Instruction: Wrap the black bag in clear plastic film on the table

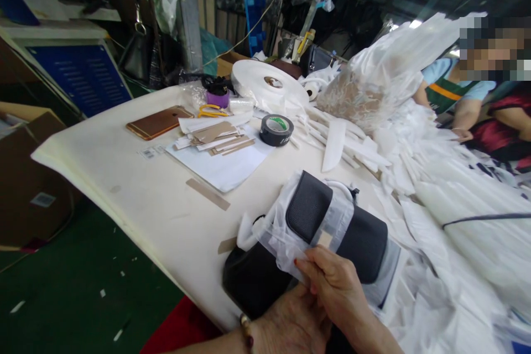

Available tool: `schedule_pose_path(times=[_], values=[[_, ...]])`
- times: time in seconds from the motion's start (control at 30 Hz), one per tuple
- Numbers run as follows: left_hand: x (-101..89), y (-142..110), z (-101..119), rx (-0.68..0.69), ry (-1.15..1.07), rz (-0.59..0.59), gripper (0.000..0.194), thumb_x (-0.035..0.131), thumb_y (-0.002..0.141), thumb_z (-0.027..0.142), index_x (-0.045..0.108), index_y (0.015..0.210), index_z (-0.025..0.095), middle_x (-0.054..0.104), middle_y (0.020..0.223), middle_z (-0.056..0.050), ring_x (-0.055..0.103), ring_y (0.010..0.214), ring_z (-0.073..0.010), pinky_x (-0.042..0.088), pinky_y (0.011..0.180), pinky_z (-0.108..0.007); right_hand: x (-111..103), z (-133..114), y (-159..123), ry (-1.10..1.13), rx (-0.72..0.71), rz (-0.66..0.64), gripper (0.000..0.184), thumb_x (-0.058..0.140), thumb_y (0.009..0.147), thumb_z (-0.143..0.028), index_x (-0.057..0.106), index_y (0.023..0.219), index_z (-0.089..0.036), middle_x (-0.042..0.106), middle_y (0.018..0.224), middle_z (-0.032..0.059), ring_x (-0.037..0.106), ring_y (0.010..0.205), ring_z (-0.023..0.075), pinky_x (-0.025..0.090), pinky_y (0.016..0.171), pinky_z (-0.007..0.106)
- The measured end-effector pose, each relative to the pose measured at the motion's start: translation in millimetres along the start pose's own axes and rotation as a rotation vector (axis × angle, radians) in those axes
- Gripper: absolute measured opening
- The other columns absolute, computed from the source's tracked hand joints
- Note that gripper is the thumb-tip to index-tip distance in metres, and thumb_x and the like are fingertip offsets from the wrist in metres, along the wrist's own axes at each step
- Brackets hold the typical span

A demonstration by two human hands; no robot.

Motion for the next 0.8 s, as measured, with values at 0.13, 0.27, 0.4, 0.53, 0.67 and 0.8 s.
schedule_pose_path(times=[0.13, 0.27, 0.4, 0.53, 0.67, 0.8], values=[[9.1, -3, 4, -0.005, -0.047, 0.015, 0.02, 0.047, 0.086, 0.026, 0.058, 0.101, 0.018, 0.064, 0.1, 0.0, 0.05, 0.105, -0.0215, 0.04, 0.091, -0.037, 2, 2, 0, -0.052, 0.0, 0.054, 0.029, 0.048, 0.08, -0.034, 0.047, 0.055, -0.019, 0.041, 0.046, -0.0048, 0.042, 0.041, 0.0079, 0.032, 0.043, 0.017], [27.1, -7, 10, -0.022, -0.072, -0.139, 0.018, 0.046, 0.085, 0.02, 0.06, 0.096, 0.017, 0.065, 0.091, -0.003, 0.054, 0.098, -0.0195, 0.043, 0.087, -0.032, 4, -1, 2, -0.095, 0.047, 0.06, 0.026, 0.047, 0.078, -0.032, 0.045, 0.056, -0.02, 0.041, 0.045, -0.0044, 0.042, 0.041, 0.0091, 0.03, 0.043, 0.019], [19.6, -7, 8, -0.042, -0.116, -0.149, 0.02, 0.045, 0.084, 0.02, 0.059, 0.098, 0.017, 0.063, 0.099, -0.008, 0.052, 0.104, -0.025, 0.043, 0.087, -0.039, 6, -4, 5, -0.167, 0.135, 0.03, 0.022, 0.047, 0.075, -0.027, 0.041, 0.055, -0.02, 0.041, 0.044, -0.004, 0.044, 0.043, 0.0103, 0.029, 0.046, 0.02], [-19.8, -8, -3, 0.034, -0.215, -0.072, 0.021, 0.046, 0.082, 0.022, 0.056, 0.099, 0.016, 0.061, 0.099, -0.007, 0.052, 0.1, -0.0224, 0.043, 0.085, -0.035, 7, -4, 8, -0.198, 0.188, 0.022, 0.019, 0.05, 0.074, -0.022, 0.044, 0.057, -0.02, 0.042, 0.045, -0.0046, 0.045, 0.045, 0.0105, 0.028, 0.047, 0.02], [-78.1, -19, -38, -0.176, -0.198, 0.285, 0.017, 0.043, 0.083, 0.013, 0.055, 0.094, 0.011, 0.058, 0.08, -0.007, 0.052, 0.075, -0.0189, 0.043, 0.07, -0.033, 7, -4, 10, -0.195, 0.155, 0.041, 0.02, 0.053, 0.073, -0.02, 0.045, 0.054, -0.02, 0.043, 0.046, -0.0046, 0.044, 0.047, 0.0099, 0.028, 0.047, 0.019], [-101.8, -25, -73, -0.513, 0.029, 0.343, 0.011, 0.053, 0.082, 0.021, 0.055, 0.09, 0.012, 0.055, 0.09, -0.011, 0.049, 0.083, -0.0239, 0.041, 0.071, -0.037, 7, -3, 9, -0.183, 0.132, 0.049, 0.022, 0.054, 0.074, -0.02, 0.044, 0.054, -0.021, 0.04, 0.042, -0.0061, 0.04, 0.04, 0.009, 0.026, 0.043, 0.019]])
Point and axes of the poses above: each hand's wrist, its own y-axis towards the middle knuckle, its own x-axis out of the palm, z = x × y, the point moved 5 cm from there along y, towards the middle knuckle
